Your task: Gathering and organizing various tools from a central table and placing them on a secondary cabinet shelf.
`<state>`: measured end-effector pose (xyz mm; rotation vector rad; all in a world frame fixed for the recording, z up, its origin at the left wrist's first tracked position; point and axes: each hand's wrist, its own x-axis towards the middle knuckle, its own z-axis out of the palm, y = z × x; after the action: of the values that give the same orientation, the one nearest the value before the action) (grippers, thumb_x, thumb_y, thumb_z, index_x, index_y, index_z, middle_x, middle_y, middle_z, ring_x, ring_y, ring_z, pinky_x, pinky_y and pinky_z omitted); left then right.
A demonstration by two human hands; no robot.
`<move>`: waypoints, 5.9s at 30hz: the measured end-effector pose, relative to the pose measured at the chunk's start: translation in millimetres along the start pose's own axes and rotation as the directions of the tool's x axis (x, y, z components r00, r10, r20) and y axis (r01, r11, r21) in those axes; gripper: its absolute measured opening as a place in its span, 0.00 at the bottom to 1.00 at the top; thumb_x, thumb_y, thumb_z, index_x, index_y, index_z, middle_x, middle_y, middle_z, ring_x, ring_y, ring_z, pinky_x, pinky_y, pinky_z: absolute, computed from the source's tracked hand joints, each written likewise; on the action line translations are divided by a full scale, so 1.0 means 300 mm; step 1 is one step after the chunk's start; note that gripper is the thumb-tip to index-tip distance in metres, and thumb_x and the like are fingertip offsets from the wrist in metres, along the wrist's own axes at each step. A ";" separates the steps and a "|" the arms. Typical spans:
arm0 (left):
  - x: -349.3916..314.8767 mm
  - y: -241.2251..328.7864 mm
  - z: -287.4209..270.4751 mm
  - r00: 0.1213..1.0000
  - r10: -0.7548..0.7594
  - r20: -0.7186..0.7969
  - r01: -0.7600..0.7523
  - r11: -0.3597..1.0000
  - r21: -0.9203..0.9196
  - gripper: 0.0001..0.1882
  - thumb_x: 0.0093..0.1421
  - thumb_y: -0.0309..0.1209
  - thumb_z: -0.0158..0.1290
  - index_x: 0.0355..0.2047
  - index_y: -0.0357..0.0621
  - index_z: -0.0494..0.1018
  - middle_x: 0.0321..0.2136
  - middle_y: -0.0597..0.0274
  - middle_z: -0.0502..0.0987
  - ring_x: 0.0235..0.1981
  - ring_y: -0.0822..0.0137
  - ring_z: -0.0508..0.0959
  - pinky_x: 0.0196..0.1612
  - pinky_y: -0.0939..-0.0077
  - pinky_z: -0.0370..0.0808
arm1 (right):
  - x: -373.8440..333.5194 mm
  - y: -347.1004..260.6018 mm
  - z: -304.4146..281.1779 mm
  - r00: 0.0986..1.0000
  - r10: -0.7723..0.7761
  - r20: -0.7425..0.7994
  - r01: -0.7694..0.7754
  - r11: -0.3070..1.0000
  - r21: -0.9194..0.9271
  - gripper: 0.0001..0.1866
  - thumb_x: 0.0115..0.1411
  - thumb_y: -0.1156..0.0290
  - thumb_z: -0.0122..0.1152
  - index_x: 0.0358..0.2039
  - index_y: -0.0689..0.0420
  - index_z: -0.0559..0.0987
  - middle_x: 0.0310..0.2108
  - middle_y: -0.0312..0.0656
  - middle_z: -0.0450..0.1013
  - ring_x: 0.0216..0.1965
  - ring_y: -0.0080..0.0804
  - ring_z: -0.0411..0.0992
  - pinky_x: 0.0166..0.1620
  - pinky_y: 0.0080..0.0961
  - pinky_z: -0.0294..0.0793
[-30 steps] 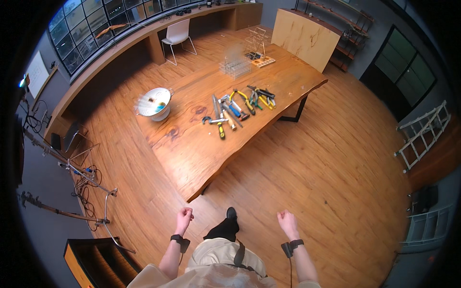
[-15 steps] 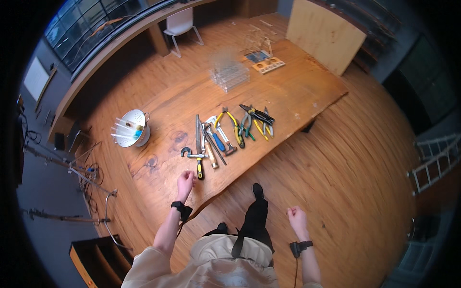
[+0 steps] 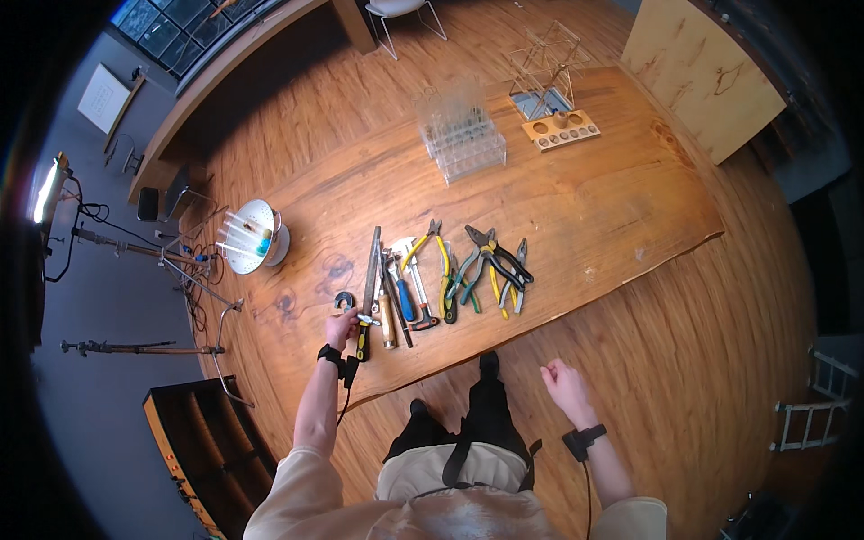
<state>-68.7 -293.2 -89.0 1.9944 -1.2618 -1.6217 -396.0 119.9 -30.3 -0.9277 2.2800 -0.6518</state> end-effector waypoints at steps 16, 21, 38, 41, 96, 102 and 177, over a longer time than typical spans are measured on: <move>-0.218 -0.078 -0.137 0.971 0.202 -0.129 -0.228 0.944 -0.238 0.08 0.57 0.28 0.51 0.23 0.38 0.69 0.13 0.64 0.70 0.09 0.76 0.66 0.11 0.83 0.61 | 0.244 -0.254 0.026 0.920 -0.265 0.288 0.310 0.943 -0.122 0.13 0.58 0.62 0.54 0.28 0.60 0.73 0.25 0.50 0.75 0.30 0.48 0.74 0.33 0.40 0.72; -0.432 -0.193 -0.251 0.975 0.174 -0.135 -0.210 0.920 -0.332 0.09 0.58 0.30 0.50 0.23 0.40 0.68 0.14 0.67 0.70 0.10 0.79 0.65 0.13 0.85 0.59 | 0.253 -0.414 0.123 0.875 -0.326 0.357 0.389 0.914 -0.117 0.14 0.58 0.62 0.53 0.29 0.61 0.73 0.26 0.51 0.75 0.30 0.49 0.74 0.34 0.42 0.72; -0.870 -0.750 -0.718 0.939 0.014 -0.343 -0.150 0.915 -0.375 0.05 0.56 0.26 0.55 0.26 0.39 0.71 0.16 0.69 0.73 0.10 0.81 0.66 0.11 0.87 0.59 | 0.298 -0.904 0.629 0.933 -0.314 0.176 0.358 0.862 -0.359 0.23 0.58 0.52 0.54 0.29 0.64 0.77 0.26 0.55 0.76 0.31 0.52 0.76 0.33 0.43 0.76; -0.939 -0.842 -0.754 0.926 -0.048 -0.376 -0.123 0.901 -0.417 0.04 0.55 0.25 0.55 0.26 0.38 0.70 0.15 0.68 0.73 0.10 0.80 0.67 0.11 0.86 0.60 | 0.332 -0.883 0.680 0.946 -0.263 0.192 0.318 0.872 -0.373 0.27 0.56 0.48 0.56 0.29 0.65 0.79 0.28 0.56 0.76 0.33 0.52 0.76 0.36 0.42 0.76; -1.218 -1.310 -0.912 0.561 -0.459 -0.690 -0.217 0.723 -0.657 0.06 0.53 0.24 0.56 0.28 0.36 0.69 0.15 0.65 0.73 0.08 0.77 0.66 0.09 0.84 0.60 | -0.260 -1.422 0.992 0.178 -0.531 0.828 0.720 0.644 0.258 0.25 0.49 0.52 0.67 0.33 0.62 0.73 0.19 0.44 0.72 0.20 0.34 0.73 0.26 0.27 0.72; -1.296 -1.593 -1.153 0.467 -0.464 -0.752 -0.314 0.708 -0.632 0.06 0.51 0.24 0.56 0.26 0.37 0.69 0.13 0.66 0.71 0.08 0.76 0.66 0.09 0.82 0.60 | -0.568 -1.618 1.303 0.063 -0.554 0.830 0.825 0.497 0.270 0.24 0.52 0.53 0.64 0.35 0.63 0.74 0.21 0.46 0.75 0.23 0.34 0.75 0.29 0.28 0.74; -0.644 -1.950 -4.324 0.195 -0.599 -0.776 -0.453 0.647 -0.613 0.08 0.53 0.21 0.58 0.27 0.36 0.69 0.16 0.72 0.69 0.18 0.84 0.66 0.21 0.89 0.63 | -1.786 -4.157 4.306 -0.388 -0.383 0.838 0.921 -0.197 0.336 0.31 0.54 0.54 0.57 0.49 0.63 0.63 0.21 0.53 0.74 0.26 0.50 0.75 0.31 0.40 0.75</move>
<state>1355.0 -194.1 70.2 1.7701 0.1735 -0.2733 1351.2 -556.2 9.7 -2.6576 0.2576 0.2625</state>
